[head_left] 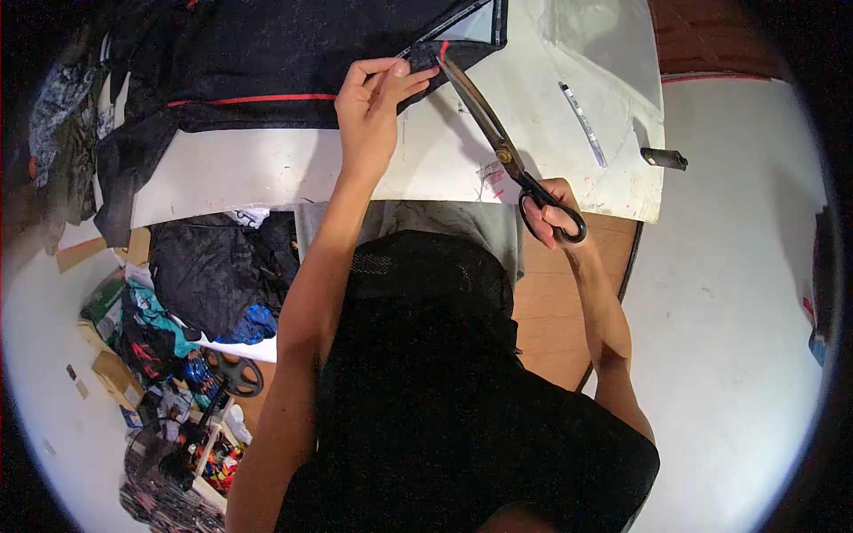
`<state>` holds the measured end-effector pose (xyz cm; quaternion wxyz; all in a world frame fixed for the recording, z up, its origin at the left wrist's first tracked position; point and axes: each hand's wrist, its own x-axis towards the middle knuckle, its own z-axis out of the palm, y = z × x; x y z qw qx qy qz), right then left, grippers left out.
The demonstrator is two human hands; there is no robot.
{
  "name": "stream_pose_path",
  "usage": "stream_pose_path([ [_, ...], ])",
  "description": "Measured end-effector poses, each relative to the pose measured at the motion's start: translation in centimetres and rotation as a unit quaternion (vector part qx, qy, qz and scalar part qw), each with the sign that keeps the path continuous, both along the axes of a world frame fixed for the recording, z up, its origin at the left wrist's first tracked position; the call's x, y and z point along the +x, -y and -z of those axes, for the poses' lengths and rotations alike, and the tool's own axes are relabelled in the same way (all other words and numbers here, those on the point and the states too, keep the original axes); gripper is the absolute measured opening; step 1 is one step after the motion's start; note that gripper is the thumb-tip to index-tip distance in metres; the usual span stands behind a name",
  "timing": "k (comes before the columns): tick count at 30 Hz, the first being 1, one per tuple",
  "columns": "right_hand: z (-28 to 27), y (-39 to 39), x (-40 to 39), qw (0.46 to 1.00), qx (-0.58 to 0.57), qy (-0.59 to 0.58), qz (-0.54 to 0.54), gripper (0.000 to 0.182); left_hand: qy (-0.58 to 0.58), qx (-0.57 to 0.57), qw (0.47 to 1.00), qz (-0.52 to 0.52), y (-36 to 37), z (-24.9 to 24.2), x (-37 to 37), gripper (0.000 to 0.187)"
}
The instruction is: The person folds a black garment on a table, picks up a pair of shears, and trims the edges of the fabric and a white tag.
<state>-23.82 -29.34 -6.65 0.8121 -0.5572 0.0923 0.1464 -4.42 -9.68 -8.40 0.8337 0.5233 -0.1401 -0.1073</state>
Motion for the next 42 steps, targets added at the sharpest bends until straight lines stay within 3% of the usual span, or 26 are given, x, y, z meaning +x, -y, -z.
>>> stream_pose_path([
  [24, -0.3, -0.2, 0.0, 1.0, -0.03, -0.003, -0.003, 0.048, -0.008, 0.01, 1.0, -0.007, -0.2, 0.0, 0.0, 0.016],
  [36, -0.5, -0.2, 0.4, 0.999, -0.04, 0.007, -0.029, 0.05, -0.133, -0.134, 0.982, 0.019, -0.4, 0.0, 0.0, 0.013],
  [42, -1.6, -0.4, 0.8, 0.997, -0.066, -0.011, -0.04, 0.05, -0.268, -0.21, 0.939, 0.039, -0.7, 0.8, 0.8, 0.009],
])
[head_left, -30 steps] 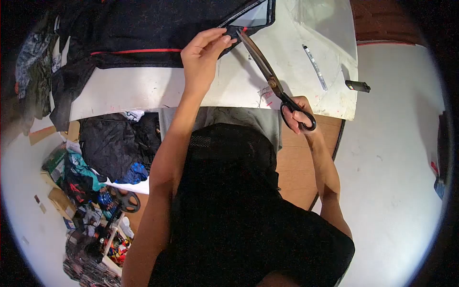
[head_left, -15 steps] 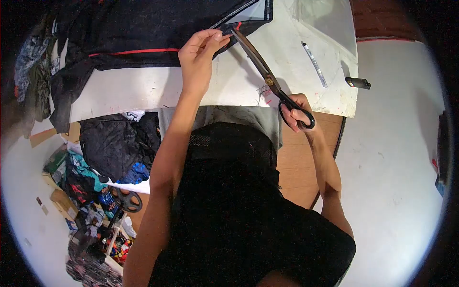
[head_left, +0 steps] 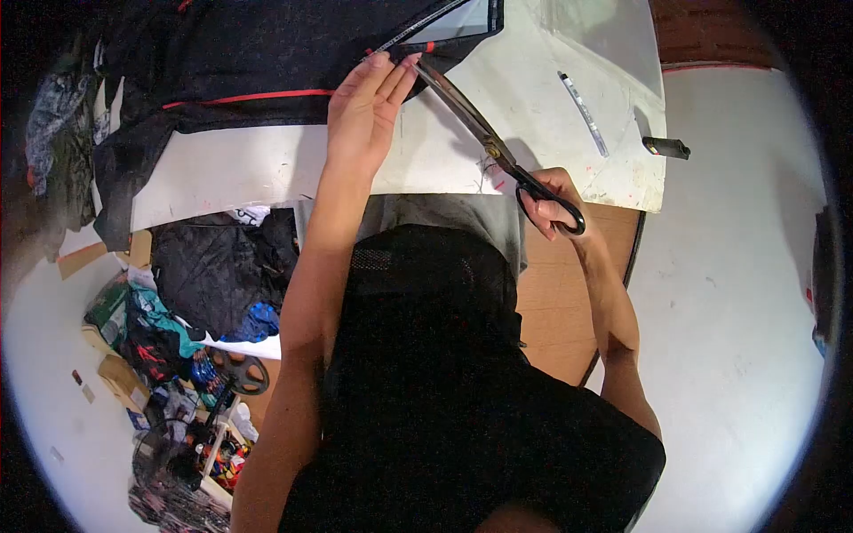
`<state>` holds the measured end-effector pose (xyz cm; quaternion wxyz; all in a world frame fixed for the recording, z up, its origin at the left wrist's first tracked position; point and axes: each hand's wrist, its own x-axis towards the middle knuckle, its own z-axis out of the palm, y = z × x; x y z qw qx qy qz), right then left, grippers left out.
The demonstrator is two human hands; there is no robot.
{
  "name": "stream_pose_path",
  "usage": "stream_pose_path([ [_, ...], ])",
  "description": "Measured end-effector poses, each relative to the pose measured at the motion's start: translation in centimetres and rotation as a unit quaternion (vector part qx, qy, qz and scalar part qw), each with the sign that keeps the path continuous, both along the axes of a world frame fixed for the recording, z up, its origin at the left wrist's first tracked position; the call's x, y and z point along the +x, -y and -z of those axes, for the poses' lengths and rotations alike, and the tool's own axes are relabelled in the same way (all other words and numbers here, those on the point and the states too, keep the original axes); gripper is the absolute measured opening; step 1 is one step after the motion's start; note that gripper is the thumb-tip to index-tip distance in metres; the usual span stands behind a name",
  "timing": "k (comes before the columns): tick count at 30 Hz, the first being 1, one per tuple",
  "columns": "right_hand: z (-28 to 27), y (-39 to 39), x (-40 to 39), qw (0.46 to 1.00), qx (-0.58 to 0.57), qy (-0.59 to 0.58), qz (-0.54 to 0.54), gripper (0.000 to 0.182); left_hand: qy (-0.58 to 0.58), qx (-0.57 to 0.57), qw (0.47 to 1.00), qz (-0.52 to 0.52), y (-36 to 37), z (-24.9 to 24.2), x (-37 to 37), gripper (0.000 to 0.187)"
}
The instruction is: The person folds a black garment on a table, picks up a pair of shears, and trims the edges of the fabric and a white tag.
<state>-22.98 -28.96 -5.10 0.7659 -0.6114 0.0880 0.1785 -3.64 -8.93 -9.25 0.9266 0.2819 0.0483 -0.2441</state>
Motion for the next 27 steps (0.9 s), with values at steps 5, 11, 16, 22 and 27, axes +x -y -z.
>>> stream_pose_path([
  [5, -0.4, 0.0, 0.3, 0.999, -0.039, -0.004, -0.011, 0.052, -0.078, -0.05, 0.995, 0.027, -0.1, -0.4, 0.2, 0.009],
  [11, 0.0, 0.5, 1.4, 0.999, -0.023, 0.005, -0.027, 0.04, -0.071, -0.059, 0.995, 0.036, -0.3, -0.4, 0.2, 0.011],
  [16, -0.7, 0.1, 2.1, 0.998, -0.065, -0.008, -0.017, 0.056, -0.072, -0.058, 0.994, 0.052, -0.6, -0.5, 0.1, 0.012],
  [22, -0.7, 0.5, 2.5, 0.997, -0.075, -0.004, -0.024, 0.052, -0.07, -0.062, 0.993, 0.069, -0.8, -0.3, 0.2, 0.013],
  [27, -0.6, 0.5, 2.8, 0.997, -0.078, -0.007, -0.022, 0.05, -0.062, -0.06, 0.993, 0.079, -1.1, -0.3, 0.3, 0.013],
])
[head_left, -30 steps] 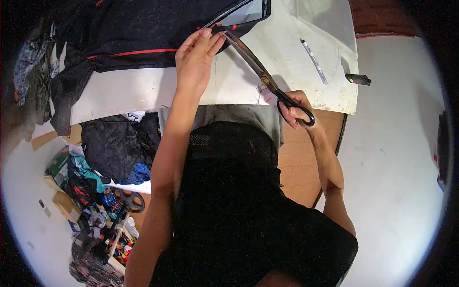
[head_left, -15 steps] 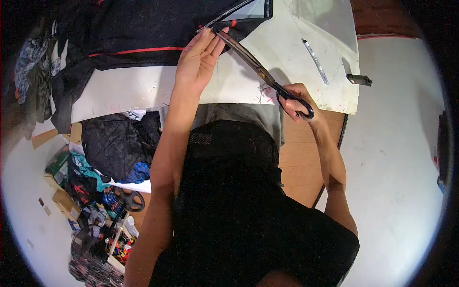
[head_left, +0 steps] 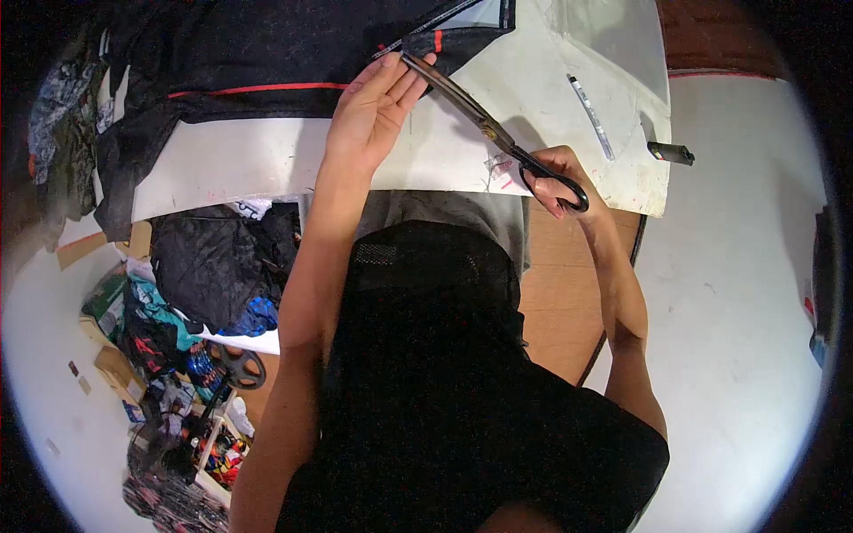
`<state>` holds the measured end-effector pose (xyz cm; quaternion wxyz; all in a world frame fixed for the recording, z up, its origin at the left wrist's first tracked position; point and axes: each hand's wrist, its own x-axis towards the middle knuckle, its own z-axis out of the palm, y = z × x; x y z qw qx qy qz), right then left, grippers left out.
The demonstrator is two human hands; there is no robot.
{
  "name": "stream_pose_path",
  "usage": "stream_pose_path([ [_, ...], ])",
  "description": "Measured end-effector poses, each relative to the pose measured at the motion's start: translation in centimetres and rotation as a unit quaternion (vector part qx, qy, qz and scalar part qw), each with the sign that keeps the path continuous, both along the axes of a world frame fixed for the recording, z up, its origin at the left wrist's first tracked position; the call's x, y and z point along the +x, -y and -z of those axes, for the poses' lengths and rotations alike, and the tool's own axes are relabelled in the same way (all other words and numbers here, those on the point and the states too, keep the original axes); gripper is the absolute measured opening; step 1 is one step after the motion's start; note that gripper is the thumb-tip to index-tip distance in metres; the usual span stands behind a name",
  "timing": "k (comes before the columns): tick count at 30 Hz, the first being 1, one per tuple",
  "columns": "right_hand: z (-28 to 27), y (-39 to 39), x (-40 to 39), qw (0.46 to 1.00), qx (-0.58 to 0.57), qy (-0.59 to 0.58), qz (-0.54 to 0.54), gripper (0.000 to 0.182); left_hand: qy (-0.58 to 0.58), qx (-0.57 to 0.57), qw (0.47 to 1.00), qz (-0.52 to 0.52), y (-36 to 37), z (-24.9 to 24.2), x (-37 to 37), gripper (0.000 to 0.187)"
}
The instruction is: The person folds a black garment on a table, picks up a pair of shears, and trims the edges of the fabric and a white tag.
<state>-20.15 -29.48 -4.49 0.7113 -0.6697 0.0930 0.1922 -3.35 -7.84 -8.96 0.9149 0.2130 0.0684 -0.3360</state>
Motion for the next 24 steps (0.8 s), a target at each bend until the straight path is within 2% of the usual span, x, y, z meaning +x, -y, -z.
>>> stream_pose_path([
  [9, 0.2, 0.0, 0.0, 1.0, 0.006, -0.011, 0.016, 0.046, 0.01, 0.021, 1.0, -0.004, -0.1, 0.8, -0.2, 0.013],
  [12, 0.1, 0.2, -0.2, 0.999, -0.032, -0.03, 0.02, 0.04, 0.018, -0.003, 1.0, -0.005, -0.3, 0.7, -0.2, 0.013],
  [14, -0.2, 0.4, -0.4, 0.998, 0.026, -0.001, 0.05, 0.03, 0.04, 0.003, 0.999, -0.018, -0.4, 0.5, -0.3, 0.012],
  [19, 0.1, 0.8, -1.0, 0.997, 0.046, 0.026, 0.059, 0.034, 0.092, 0.027, 0.994, -0.043, -0.2, 0.2, -0.7, 0.015],
  [21, 0.6, 0.5, -1.1, 0.99, 0.119, 0.049, 0.055, 0.04, 0.113, 0.029, 0.992, -0.047, -0.1, -0.4, -1.0, 0.018],
  [24, 0.8, 0.0, -1.2, 0.993, 0.087, 0.054, 0.06, 0.045, 0.133, 0.088, 0.986, -0.058, 0.3, -1.7, -1.7, 0.021],
])
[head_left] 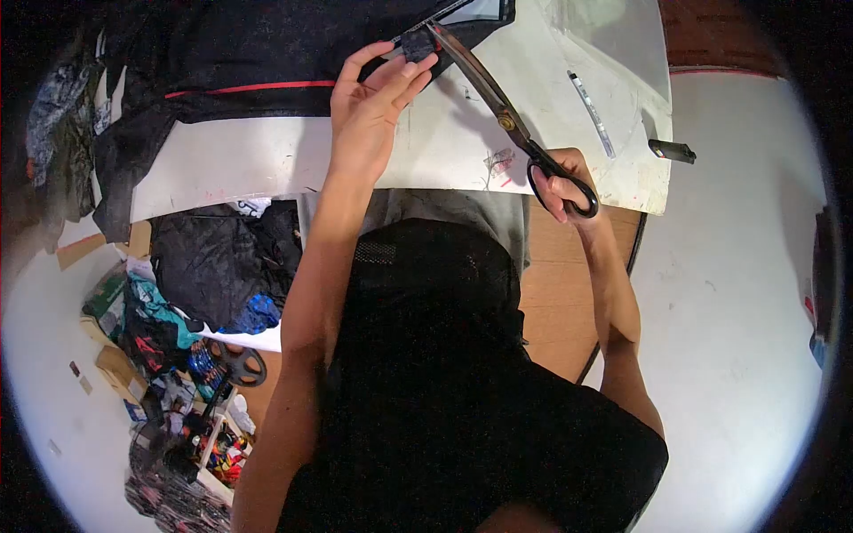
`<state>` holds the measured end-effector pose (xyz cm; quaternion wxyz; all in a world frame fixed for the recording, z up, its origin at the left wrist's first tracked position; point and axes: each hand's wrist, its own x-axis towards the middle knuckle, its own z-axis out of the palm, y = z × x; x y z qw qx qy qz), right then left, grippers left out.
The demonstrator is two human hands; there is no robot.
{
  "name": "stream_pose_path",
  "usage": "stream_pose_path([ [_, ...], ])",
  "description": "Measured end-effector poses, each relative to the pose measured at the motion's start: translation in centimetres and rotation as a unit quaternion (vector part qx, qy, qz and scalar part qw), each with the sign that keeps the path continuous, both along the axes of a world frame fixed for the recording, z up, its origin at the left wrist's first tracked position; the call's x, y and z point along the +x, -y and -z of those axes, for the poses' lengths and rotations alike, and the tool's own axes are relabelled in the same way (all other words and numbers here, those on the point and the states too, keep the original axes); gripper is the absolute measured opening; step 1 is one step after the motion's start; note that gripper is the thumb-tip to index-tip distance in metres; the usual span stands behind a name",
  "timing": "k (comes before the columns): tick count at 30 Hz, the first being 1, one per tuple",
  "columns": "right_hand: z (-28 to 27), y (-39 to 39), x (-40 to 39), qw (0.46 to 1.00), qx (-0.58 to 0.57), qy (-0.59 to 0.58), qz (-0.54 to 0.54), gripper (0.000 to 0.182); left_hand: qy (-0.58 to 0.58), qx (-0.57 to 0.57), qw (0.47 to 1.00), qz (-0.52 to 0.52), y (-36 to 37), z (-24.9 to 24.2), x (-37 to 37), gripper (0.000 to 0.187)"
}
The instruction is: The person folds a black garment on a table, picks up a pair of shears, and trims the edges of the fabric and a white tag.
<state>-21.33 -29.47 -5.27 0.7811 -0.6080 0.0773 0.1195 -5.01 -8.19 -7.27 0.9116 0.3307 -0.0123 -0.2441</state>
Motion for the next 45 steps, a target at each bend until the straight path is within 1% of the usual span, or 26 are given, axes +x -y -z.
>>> stream_pose_path([
  [2, 0.4, -0.5, -0.1, 1.0, 0.008, 0.007, 0.007, 0.046, 0.061, 0.096, 0.993, -0.043, 0.3, -0.7, -0.3, 0.018],
  [3, 0.5, -0.8, -0.2, 1.0, 0.017, 0.013, 0.015, 0.047, 0.06, 0.097, 0.992, -0.045, 0.3, -0.4, -0.2, 0.018],
  [5, 0.5, -1.3, -0.4, 1.0, 0.02, 0.008, 0.016, 0.048, 0.104, 0.132, 0.982, -0.081, 0.3, 0.0, 0.1, 0.016],
  [6, 0.5, -1.5, -0.5, 1.0, 0.021, 0.003, 0.019, 0.05, 0.103, 0.133, 0.982, -0.082, 0.3, 0.1, 0.1, 0.016],
  [8, 0.8, -1.8, -0.8, 0.999, 0.031, 0.007, 0.022, 0.05, 0.138, 0.157, 0.973, -0.102, 0.5, 0.0, 0.0, 0.013],
  [11, 1.0, -2.0, -1.1, 0.998, 0.054, -0.007, 0.023, 0.049, 0.117, 0.171, 0.974, -0.091, 0.7, -0.4, 0.0, 0.015],
  [15, 1.1, -2.0, -1.3, 0.998, 0.058, -0.007, 0.03, 0.048, 0.128, 0.143, 0.978, -0.086, 0.9, -0.4, 0.0, 0.02],
  [17, 1.1, -1.9, -1.4, 0.997, 0.061, -0.003, 0.038, 0.048, 0.11, 0.138, 0.979, -0.105, 1.1, -0.6, 0.1, 0.024],
  [21, 1.3, -1.8, -1.5, 0.997, 0.065, 0.002, 0.041, 0.048, 0.11, 0.12, 0.982, -0.099, 1.1, -0.7, 0.1, 0.023],
  [24, 1.3, -1.9, -1.5, 0.997, 0.061, 0.0, 0.041, 0.048, 0.124, 0.121, 0.981, -0.093, 1.1, -0.7, 0.1, 0.019],
  [27, 1.1, -2.1, -1.5, 0.998, 0.052, 0.003, 0.037, 0.048, 0.129, 0.131, 0.979, -0.09, 1.2, -0.7, 0.0, 0.018],
  [29, 1.2, -2.2, -1.5, 0.999, 0.043, 0.0, 0.031, 0.049, 0.159, 0.146, 0.97, -0.111, 1.3, -0.7, 0.0, 0.022],
  [33, 1.1, -2.2, -1.4, 0.999, 0.036, 0.014, 0.014, 0.047, 0.183, 0.151, 0.964, -0.119, 1.2, -0.5, 0.1, 0.025],
  [35, 1.1, -2.1, -1.5, 0.999, 0.036, 0.008, 0.007, 0.047, 0.207, 0.169, 0.956, -0.122, 1.2, -0.5, 0.2, 0.022],
  [39, 1.1, -2.1, -1.6, 0.999, 0.041, 0.011, 0.008, 0.047, 0.218, 0.174, 0.952, -0.13, 1.2, -0.5, 0.2, 0.019],
  [41, 0.9, -2.1, -1.8, 0.998, 0.053, -0.022, 0.022, 0.05, 0.233, 0.19, 0.943, -0.143, 1.4, -0.3, 0.2, 0.017],
  [45, 1.2, -2.0, -2.1, 0.998, 0.061, -0.019, 0.021, 0.049, 0.233, 0.207, 0.938, -0.152, 1.4, -0.3, 0.2, 0.016],
])
